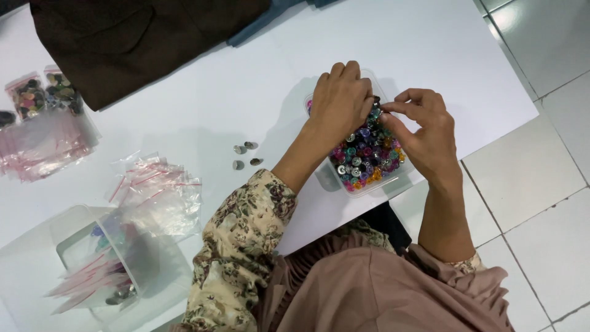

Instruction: Sorting and bagging small decorative buttons and beads into plastic zip-lock bags.

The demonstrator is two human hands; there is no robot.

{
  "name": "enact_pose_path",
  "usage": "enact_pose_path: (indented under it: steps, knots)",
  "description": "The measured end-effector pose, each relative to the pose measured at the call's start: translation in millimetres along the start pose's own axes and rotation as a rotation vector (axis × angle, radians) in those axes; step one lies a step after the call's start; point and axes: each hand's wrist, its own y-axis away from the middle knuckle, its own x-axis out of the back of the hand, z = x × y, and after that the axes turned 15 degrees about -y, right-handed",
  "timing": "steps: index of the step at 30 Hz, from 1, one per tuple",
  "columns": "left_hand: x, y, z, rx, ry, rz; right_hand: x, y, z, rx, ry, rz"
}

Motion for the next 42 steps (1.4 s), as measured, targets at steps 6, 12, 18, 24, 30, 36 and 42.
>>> enact_pose_path:
  steps: [6, 12, 18, 24, 30, 36, 42]
  knots:
    - [74, 22, -18, 0.059, 0.586, -0.187, 4, 19, -8, 0.027, -0.266, 0.072]
    - [131, 73, -31, 0.195, 0.985, -0.349, -28, 40, -22, 0.203, -0.545, 0.026]
    - [157, 137, -68, 0.438, 1.049, -0.423, -76, 55, -64, 0.244, -0.606, -0.097]
    - [163, 193, -104, 0.689, 0.965, -0.463, -124, 48, -92, 0.405, -0.528, -0.215]
    - [135, 220, -122, 0.767, 0.787, -0.491, -159, 38, -87, 0.506, -0.351, -0.307]
    - [126, 224, -124, 0.794, 0.696, -0.505, -186, 33, -59, 0.548, -0.208, -0.351]
    - [129, 223, -127, 0.787, 0.604, -0.529, -196, 33, -55, 0.553, -0.166, -0.372]
